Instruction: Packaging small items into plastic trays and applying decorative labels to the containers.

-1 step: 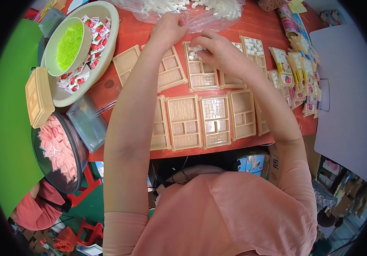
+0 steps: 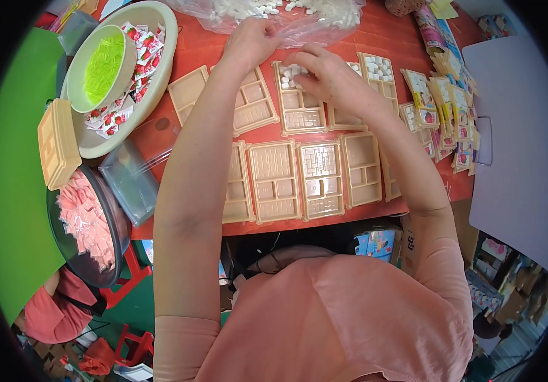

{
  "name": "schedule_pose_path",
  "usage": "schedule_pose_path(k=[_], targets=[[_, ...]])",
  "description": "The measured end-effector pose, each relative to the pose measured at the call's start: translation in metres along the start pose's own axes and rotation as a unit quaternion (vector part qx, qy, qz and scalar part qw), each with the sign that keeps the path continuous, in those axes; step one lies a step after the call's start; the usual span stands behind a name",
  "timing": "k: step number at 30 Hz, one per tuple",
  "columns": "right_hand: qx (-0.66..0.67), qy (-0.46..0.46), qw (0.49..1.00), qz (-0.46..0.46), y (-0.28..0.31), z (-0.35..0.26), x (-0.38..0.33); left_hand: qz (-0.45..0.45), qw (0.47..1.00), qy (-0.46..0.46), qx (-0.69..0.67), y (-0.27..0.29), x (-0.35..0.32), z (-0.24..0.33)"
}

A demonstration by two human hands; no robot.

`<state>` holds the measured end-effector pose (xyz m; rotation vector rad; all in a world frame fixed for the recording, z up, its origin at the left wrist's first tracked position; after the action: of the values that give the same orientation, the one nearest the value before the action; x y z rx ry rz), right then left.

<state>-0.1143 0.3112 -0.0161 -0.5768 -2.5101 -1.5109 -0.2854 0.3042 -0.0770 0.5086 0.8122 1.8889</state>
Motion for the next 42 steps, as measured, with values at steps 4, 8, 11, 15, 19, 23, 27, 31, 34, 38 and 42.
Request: schedule_pose_path(k=[4, 8, 11, 15, 19, 23, 27, 31, 34, 38, 42], targets=[[0.05, -0.109, 0.993, 0.011, 0.012, 0.01, -0.012, 0.051, 0.99, -0.08, -0.105, 0.016, -0.02, 0.015], [0.014, -0.095, 0.995, -0.015, 0.009, 0.022, -0.024, 0.108, 0.986, -0.117, -0.045, 0.033, -0.056, 0.041], [-0.059, -0.05, 0.997, -0.03, 0.011, 0.012, -0.022, 0.117, 0.973, -0.195, 0.041, 0.029, -0.081, 0.058], [-0.029, -0.123, 0.991, -0.041, 0.018, 0.023, -0.009, 0.015, 0.979, -0.144, 0.145, 0.004, -0.093, 0.066], [-0.035, -0.009, 0.999, 0.025, 0.001, 0.026, 0.004, 0.056, 0.981, -0.148, 0.116, -0.007, -0.096, 0.066], [-0.038, -0.074, 0.997, -0.004, 0.006, 0.037, 0.004, 0.09, 0.987, -0.12, 0.062, -0.005, -0.101, 0.069], [0.035, -0.167, 0.985, -0.019, 0.026, 0.039, -0.005, 0.156, 0.97, -0.183, 0.032, -0.005, -0.117, 0.075], [-0.03, -0.054, 0.998, -0.024, 0.017, 0.032, -0.014, 0.121, 0.959, -0.243, 0.086, -0.021, -0.123, 0.083], [0.015, -0.151, 0.988, 0.006, 0.027, 0.037, -0.011, 0.191, 0.956, -0.222, 0.024, 0.001, -0.125, 0.063], [0.064, -0.18, 0.982, -0.001, 0.017, 0.019, 0.016, 0.26, 0.952, -0.029, -0.157, 0.052, -0.123, 0.003], [0.06, -0.097, 0.993, -0.038, -0.033, -0.012, 0.042, 0.307, 0.931, 0.072, -0.182, 0.083, -0.125, -0.019]])
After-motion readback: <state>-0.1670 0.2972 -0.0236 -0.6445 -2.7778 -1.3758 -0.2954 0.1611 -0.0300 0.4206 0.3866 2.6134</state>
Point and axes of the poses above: each hand's wrist, its own x-axis towards the middle knuckle, its own y-axis out of the back of the hand, z = x × y, the point moved 7 cm from there along x, towards the middle knuckle, and after that the axes turned 2 degrees about -x, right-handed, at the moved point
